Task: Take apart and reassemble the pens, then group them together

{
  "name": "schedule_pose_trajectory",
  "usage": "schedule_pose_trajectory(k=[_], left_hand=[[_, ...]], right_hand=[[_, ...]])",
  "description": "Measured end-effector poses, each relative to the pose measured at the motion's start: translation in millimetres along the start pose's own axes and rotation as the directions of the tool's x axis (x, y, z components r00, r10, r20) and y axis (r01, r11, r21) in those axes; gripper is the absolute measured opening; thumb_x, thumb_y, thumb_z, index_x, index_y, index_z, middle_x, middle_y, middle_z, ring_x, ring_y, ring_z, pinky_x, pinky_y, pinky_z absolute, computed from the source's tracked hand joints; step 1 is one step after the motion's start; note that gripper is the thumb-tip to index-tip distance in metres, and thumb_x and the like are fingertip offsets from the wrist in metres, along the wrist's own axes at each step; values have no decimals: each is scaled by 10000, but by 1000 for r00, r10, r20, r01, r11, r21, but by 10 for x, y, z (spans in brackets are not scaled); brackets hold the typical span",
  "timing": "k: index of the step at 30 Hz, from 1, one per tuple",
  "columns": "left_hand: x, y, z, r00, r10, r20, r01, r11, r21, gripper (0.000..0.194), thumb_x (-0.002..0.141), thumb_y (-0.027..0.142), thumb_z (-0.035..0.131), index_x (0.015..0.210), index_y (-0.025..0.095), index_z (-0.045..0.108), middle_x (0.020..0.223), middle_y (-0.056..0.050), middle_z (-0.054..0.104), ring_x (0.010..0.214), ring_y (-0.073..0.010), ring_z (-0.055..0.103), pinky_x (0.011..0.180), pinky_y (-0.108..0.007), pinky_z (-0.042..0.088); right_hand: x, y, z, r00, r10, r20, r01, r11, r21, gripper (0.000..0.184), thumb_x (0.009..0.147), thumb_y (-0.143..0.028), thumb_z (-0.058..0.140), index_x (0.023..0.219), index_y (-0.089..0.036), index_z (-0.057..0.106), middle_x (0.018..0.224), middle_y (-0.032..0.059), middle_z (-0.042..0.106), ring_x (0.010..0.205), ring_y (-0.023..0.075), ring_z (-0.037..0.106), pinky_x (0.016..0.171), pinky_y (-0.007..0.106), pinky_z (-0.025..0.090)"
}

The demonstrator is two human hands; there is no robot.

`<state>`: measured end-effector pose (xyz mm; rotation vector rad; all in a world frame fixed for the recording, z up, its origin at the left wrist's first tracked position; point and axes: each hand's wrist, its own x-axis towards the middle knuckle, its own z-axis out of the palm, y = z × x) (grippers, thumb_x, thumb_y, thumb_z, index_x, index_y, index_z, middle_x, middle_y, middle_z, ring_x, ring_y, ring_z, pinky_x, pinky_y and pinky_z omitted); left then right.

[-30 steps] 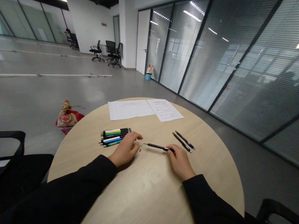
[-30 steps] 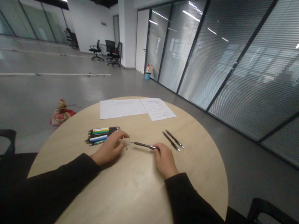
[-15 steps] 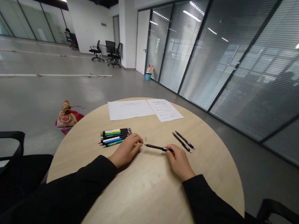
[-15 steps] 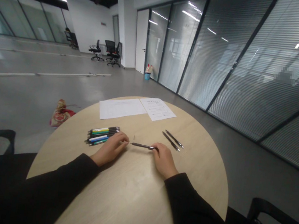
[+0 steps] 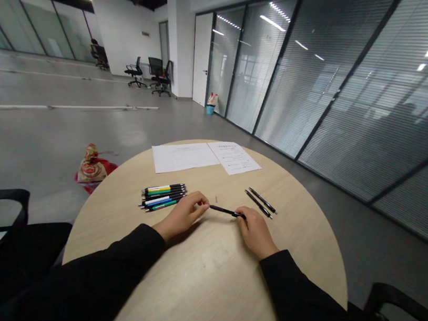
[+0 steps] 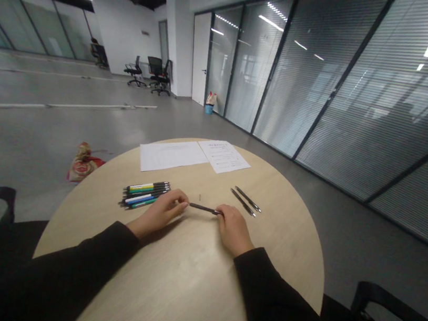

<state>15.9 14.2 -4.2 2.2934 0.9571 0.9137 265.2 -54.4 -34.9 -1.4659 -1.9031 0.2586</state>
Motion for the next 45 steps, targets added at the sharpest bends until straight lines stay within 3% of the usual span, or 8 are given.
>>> schedule_pose_trajectory(k=[6, 20, 26, 33, 39, 45], left_hand=[[29, -141, -4, 996, -67, -67, 71, 996, 58, 208, 970, 288, 440, 1023, 181, 611, 1029, -85, 665, 918, -212, 611, 868, -371, 483], [-12, -277, 57, 1000, 13, -16, -10, 982, 187, 224, 951, 174, 395, 990, 179, 615, 1012, -94, 657, 980, -229, 590, 928, -409, 481], [107, -259, 41, 994, 77, 78, -91, 976, 199, 244, 975, 218, 446, 1077, 187, 666, 1115, -114, 683, 1041, -241, 595, 976, -422, 456], [243, -151, 132, 970, 93, 225, -166, 930, 329, 310, 997, 287, 453, 1202, 213, 673, 1154, -116, 677, 990, -246, 595, 895, -390, 460], [372, -149, 192, 949, 112, 294, -232, 881, 413, 212, 959, 237, 515, 894, 200, 713, 892, -100, 679, 832, -239, 609, 749, -352, 435], [364, -138, 263, 953, 120, 277, -240, 858, 454, 194, 932, 157, 531, 776, 183, 643, 816, -95, 646, 775, -235, 613, 752, -366, 420]], right_hand=[[48, 76, 46, 988, 130, -82, -127, 991, 42, 129, 908, -188, 494, 954, -200, 614, 900, 70, 680, 892, 238, 609, 816, 350, 454], [405, 131, 281, 986, 160, 54, -166, 977, 134, 119, 918, -205, 453, 956, -222, 564, 951, 53, 674, 908, 216, 601, 818, 321, 438], [378, 148, 259, 980, 180, 86, -198, 923, 329, 158, 931, -281, 451, 980, -227, 592, 1037, 36, 699, 1004, 211, 623, 877, 327, 446], [315, 152, 269, 976, 216, 39, -215, 905, 367, 157, 945, -325, 452, 952, -225, 572, 983, 29, 708, 999, 214, 663, 836, 315, 459], [286, 141, 257, 974, 224, 22, -215, 898, 385, 133, 943, -327, 456, 903, -233, 541, 981, 42, 730, 985, 224, 680, 839, 329, 482], [275, 149, 253, 977, 210, 27, -203, 897, 392, 123, 941, -305, 459, 915, -233, 555, 1027, 41, 735, 1020, 219, 673, 882, 344, 477]])
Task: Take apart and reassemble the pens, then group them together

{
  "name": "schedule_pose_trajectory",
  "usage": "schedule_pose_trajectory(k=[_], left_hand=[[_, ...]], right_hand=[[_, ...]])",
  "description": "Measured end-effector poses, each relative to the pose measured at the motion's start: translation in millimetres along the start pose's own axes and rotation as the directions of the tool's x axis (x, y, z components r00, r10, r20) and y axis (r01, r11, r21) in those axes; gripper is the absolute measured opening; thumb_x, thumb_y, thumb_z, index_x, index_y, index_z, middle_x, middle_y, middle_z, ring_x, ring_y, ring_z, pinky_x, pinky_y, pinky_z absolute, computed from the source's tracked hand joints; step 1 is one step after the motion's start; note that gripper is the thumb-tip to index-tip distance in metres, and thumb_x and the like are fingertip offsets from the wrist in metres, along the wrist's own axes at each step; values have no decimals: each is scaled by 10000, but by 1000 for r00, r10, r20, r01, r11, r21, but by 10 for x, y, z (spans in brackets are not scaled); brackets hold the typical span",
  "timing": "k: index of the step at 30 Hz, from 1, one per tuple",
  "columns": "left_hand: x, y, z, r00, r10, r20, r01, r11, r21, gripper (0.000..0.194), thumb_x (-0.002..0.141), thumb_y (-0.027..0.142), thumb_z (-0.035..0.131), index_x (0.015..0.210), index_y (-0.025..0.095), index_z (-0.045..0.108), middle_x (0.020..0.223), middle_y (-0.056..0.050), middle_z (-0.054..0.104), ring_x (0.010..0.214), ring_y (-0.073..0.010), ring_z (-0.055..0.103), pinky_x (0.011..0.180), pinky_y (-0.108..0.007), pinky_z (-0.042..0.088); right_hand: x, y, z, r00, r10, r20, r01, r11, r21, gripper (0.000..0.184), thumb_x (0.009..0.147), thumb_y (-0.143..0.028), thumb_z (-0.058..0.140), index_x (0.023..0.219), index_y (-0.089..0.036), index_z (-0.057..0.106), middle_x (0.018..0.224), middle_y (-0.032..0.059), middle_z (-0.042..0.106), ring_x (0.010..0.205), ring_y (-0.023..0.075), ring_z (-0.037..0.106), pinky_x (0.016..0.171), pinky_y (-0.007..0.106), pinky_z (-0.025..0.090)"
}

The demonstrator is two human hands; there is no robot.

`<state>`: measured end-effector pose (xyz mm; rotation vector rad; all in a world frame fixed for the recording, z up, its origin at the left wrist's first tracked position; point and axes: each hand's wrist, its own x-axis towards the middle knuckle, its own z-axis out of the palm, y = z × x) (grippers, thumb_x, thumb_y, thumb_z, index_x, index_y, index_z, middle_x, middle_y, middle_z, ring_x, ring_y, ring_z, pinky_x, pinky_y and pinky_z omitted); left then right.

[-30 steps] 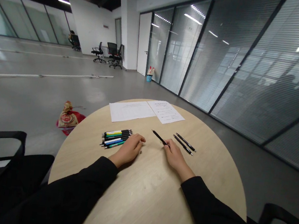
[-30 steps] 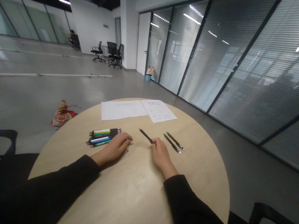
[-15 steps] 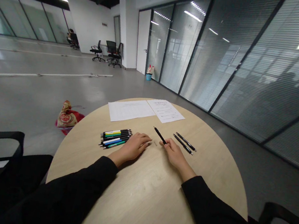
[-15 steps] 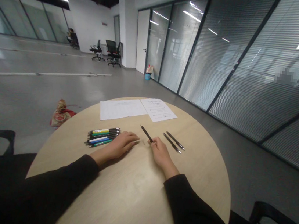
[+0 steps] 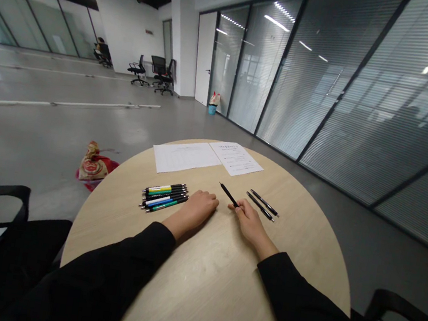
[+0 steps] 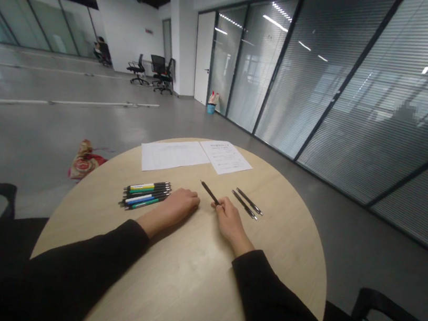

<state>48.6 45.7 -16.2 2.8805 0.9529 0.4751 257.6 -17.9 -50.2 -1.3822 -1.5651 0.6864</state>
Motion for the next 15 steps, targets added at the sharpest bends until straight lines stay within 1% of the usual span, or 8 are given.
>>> schedule_pose_trajectory(k=[4, 8, 12, 15], left_hand=[[-34, 41, 20, 1000, -21, -13, 21, 1000, -10, 213, 933, 110, 481, 797, 179, 630, 842, -112, 642, 787, -243, 609, 787, -387, 436], [-81, 54, -4, 998, -61, -23, 61, 998, 2, 205, 948, 140, 461, 829, 179, 623, 857, -104, 638, 779, -230, 599, 781, -372, 457], [-139, 19, -48, 994, -92, -54, 85, 989, -123, 160, 955, 204, 481, 871, 188, 617, 889, -84, 646, 802, -219, 607, 751, -340, 467], [-186, -23, -64, 990, -110, -82, 91, 973, -211, 144, 950, 222, 488, 894, 192, 618, 897, -75, 646, 814, -213, 606, 753, -332, 472]], right_hand=[[-4, -11, -5, 1000, -2, 8, 2, 1000, -15, 122, 938, -299, 455, 912, -231, 552, 1020, 47, 735, 1023, 222, 674, 869, 341, 478], [-29, -35, -29, 1000, -11, -2, 11, 999, -31, 117, 938, -289, 449, 909, -228, 545, 1003, 50, 733, 996, 224, 675, 846, 335, 473], [-73, -58, -87, 998, -56, -18, 54, 992, -116, 121, 940, -265, 441, 918, -223, 552, 972, 51, 725, 933, 222, 660, 823, 331, 456], [-94, -61, -136, 996, -84, -20, 79, 978, -193, 136, 942, -251, 433, 937, -216, 564, 925, 52, 710, 885, 221, 648, 796, 325, 451]])
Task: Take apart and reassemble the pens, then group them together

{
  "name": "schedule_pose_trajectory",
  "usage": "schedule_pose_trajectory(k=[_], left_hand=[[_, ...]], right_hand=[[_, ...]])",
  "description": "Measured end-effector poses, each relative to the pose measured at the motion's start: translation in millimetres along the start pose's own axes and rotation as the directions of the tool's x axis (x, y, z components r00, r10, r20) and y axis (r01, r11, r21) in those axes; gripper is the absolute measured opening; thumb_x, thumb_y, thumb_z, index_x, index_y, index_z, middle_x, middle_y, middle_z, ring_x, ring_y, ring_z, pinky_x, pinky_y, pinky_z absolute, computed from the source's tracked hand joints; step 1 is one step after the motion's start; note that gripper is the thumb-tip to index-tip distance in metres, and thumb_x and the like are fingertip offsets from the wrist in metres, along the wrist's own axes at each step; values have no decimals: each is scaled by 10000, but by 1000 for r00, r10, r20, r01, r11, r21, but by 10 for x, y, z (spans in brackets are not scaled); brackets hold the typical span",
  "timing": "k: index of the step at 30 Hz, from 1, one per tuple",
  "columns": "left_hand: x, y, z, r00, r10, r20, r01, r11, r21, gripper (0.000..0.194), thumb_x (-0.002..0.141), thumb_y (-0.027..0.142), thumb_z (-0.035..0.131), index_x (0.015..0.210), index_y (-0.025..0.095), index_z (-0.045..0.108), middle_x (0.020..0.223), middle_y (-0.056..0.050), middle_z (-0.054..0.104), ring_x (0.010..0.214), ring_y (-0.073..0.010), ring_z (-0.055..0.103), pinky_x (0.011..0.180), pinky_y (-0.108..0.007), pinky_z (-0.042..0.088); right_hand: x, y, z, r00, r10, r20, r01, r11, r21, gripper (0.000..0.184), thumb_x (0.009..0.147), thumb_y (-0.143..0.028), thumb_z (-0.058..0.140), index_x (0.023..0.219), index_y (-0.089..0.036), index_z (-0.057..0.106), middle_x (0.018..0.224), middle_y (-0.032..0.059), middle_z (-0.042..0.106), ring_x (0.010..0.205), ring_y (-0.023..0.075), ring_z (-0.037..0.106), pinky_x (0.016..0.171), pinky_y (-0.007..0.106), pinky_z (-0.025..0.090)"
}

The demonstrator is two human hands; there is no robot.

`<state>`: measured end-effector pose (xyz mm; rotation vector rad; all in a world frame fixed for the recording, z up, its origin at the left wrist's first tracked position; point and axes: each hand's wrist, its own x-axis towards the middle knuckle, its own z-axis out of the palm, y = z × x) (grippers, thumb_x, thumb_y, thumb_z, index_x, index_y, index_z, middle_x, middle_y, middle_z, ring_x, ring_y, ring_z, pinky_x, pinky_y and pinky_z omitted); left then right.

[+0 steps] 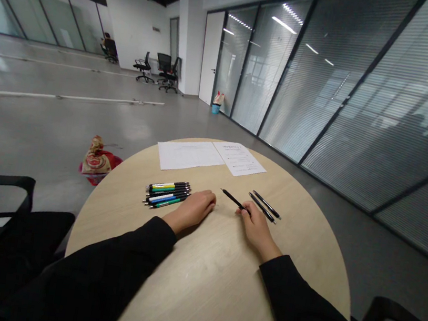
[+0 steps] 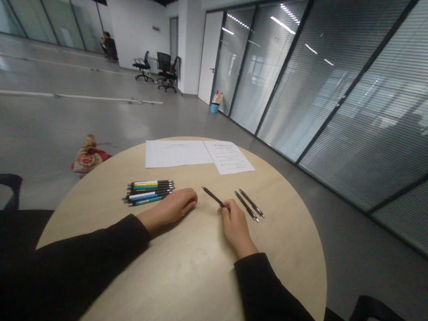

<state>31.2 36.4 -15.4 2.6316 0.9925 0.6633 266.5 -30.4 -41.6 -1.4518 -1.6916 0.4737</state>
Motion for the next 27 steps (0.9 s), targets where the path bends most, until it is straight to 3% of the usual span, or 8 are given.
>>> schedule_pose_trajectory(k=[10, 27], left_hand=[[-104, -26, -20, 1000, 27, -4, -27, 999, 21, 177, 973, 250, 449, 896, 194, 598, 898, -83, 621, 827, -221, 596, 776, -340, 474], [-131, -26, -37, 1000, 29, -7, -28, 997, 68, 178, 994, 228, 396, 942, 185, 561, 944, -76, 614, 821, -204, 581, 762, -329, 462]], right_hand=[[-36, 92, -131, 991, -85, 101, 107, 967, -231, 139, 932, -176, 449, 960, -207, 582, 915, 63, 666, 870, 224, 610, 793, 326, 442], [-42, 83, -179, 986, -72, 148, 113, 950, -290, 152, 956, -154, 437, 1000, -199, 575, 977, 80, 672, 941, 231, 605, 853, 339, 436]])
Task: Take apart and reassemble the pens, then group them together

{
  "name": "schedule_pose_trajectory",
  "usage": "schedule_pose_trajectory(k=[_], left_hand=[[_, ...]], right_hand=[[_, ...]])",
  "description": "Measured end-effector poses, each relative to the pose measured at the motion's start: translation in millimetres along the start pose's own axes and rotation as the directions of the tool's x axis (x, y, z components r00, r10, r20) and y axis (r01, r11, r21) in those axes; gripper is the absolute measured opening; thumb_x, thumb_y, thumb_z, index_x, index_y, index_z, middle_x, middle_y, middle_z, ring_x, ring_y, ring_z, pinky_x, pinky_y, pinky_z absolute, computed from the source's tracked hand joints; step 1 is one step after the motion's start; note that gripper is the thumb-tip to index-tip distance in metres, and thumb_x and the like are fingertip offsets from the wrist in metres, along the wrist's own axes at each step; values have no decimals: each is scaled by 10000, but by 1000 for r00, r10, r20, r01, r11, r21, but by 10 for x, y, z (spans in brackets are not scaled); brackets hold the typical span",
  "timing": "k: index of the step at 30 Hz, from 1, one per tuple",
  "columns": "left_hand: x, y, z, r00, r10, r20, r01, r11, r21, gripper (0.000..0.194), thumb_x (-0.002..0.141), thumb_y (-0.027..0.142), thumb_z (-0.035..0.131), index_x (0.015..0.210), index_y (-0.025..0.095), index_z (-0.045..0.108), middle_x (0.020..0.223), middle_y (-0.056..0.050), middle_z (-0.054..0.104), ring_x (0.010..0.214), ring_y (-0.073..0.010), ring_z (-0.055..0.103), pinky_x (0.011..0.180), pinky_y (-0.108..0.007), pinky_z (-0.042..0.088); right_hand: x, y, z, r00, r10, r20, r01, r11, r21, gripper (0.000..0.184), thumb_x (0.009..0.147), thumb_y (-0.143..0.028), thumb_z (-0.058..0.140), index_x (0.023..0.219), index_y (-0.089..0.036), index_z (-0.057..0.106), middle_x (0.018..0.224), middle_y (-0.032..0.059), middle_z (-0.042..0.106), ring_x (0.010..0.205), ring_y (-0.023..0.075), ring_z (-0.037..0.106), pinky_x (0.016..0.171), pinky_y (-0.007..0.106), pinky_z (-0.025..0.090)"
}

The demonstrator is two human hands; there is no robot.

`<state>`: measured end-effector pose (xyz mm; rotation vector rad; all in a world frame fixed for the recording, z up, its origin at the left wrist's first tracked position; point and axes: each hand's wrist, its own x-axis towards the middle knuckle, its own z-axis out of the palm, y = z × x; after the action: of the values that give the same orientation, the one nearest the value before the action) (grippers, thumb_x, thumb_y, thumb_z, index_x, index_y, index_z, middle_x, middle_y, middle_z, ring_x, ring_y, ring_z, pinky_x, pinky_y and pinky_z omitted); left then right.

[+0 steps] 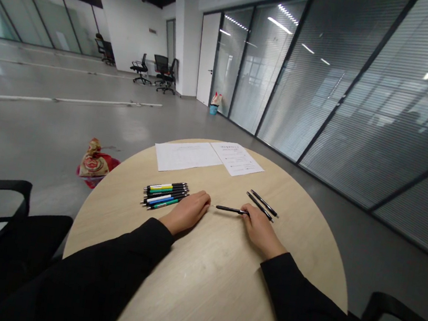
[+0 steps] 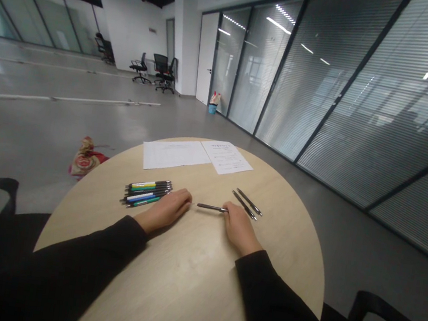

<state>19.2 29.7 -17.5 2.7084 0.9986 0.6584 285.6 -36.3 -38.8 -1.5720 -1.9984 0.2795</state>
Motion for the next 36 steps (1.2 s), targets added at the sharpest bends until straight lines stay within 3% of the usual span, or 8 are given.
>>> schedule_pose_trajectory(k=[12, 22, 28, 36], left_hand=[[-1, 96, -46, 996, -16, 83, 11, 998, 59, 201, 1016, 227, 369, 913, 201, 539, 858, -56, 641, 762, -200, 598, 704, -302, 419], [12, 91, -42, 1000, -8, 17, 11, 986, -169, 164, 988, 245, 432, 920, 199, 575, 904, -53, 657, 780, -184, 585, 715, -281, 424], [37, 103, -47, 996, -93, -10, 86, 953, -289, 196, 972, 291, 467, 882, 192, 610, 808, -36, 666, 726, -174, 597, 709, -284, 435], [46, 176, -68, 957, -288, -14, 243, 832, -499, 168, 930, 355, 518, 938, 198, 578, 708, 23, 626, 499, -113, 535, 537, -234, 405]], right_hand=[[3, -21, 6, 1000, -6, -1, 6, 1000, 7, 155, 952, -139, 457, 1006, -192, 593, 987, 89, 677, 946, 231, 607, 856, 332, 434], [5, -14, 32, 1000, -21, -8, 22, 998, 57, 151, 948, -137, 470, 1011, -189, 597, 992, 86, 678, 947, 230, 607, 863, 336, 431], [4, -39, 34, 999, -34, -18, 35, 994, 103, 145, 938, -140, 482, 1002, -200, 598, 975, 72, 685, 922, 223, 612, 835, 322, 429], [5, -112, 20, 1000, -6, -21, 10, 987, 160, 147, 928, -155, 487, 1001, -199, 608, 953, 69, 691, 923, 226, 623, 828, 317, 430]])
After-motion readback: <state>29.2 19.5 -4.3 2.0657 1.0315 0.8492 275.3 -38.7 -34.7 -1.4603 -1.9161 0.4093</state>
